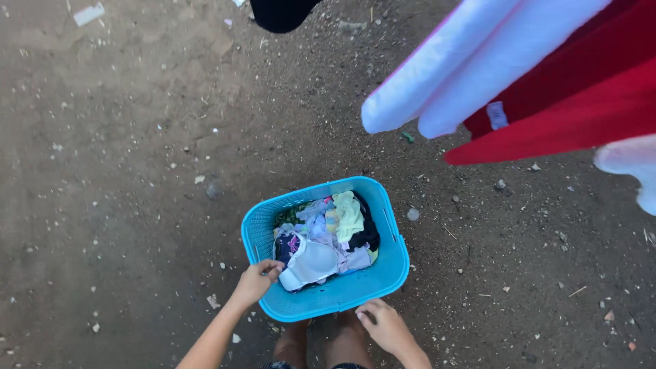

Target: The recorder is hanging various clothing items on a clothesline using hangers.

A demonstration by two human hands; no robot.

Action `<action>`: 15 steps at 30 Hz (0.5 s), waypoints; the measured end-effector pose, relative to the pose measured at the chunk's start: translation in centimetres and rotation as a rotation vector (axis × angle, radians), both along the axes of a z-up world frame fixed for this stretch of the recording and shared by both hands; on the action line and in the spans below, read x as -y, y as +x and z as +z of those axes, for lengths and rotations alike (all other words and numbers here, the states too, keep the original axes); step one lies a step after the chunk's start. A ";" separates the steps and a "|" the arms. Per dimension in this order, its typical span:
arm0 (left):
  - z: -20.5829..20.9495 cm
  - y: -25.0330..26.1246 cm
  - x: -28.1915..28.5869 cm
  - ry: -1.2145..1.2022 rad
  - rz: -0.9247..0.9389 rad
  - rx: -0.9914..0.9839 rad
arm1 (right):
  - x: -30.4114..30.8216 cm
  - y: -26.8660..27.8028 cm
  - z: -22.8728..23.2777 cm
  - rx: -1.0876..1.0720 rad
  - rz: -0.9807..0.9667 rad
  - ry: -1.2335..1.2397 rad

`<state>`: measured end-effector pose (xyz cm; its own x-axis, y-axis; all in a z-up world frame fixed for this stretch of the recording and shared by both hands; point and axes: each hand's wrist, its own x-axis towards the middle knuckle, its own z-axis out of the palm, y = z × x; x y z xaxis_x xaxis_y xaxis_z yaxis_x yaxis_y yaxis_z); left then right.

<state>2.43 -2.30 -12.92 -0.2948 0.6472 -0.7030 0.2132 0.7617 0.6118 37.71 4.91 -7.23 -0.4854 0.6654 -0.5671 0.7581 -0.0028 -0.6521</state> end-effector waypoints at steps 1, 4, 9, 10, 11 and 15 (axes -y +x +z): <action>-2.7 0.8 0.7 -0.025 -0.005 -0.010 | -0.7 0.0 -1.3 0.044 0.013 -0.083; -9.8 2.1 -0.3 -0.072 -0.027 -0.019 | -4.5 0.5 -9.0 0.130 0.037 -0.177; -20.7 2.0 0.8 -0.196 -0.148 -0.092 | -7.2 2.6 -25.7 0.224 -0.013 -0.185; -22.0 1.8 0.9 -0.200 -0.209 -0.162 | -7.8 3.1 -28.3 0.236 -0.017 -0.172; -23.4 1.5 0.4 -0.193 -0.273 -0.234 | -8.7 3.4 -31.0 0.248 -0.024 -0.151; -29.3 0.9 -1.7 -0.237 -0.333 -0.291 | -11.2 3.8 -38.8 0.365 -0.067 -0.206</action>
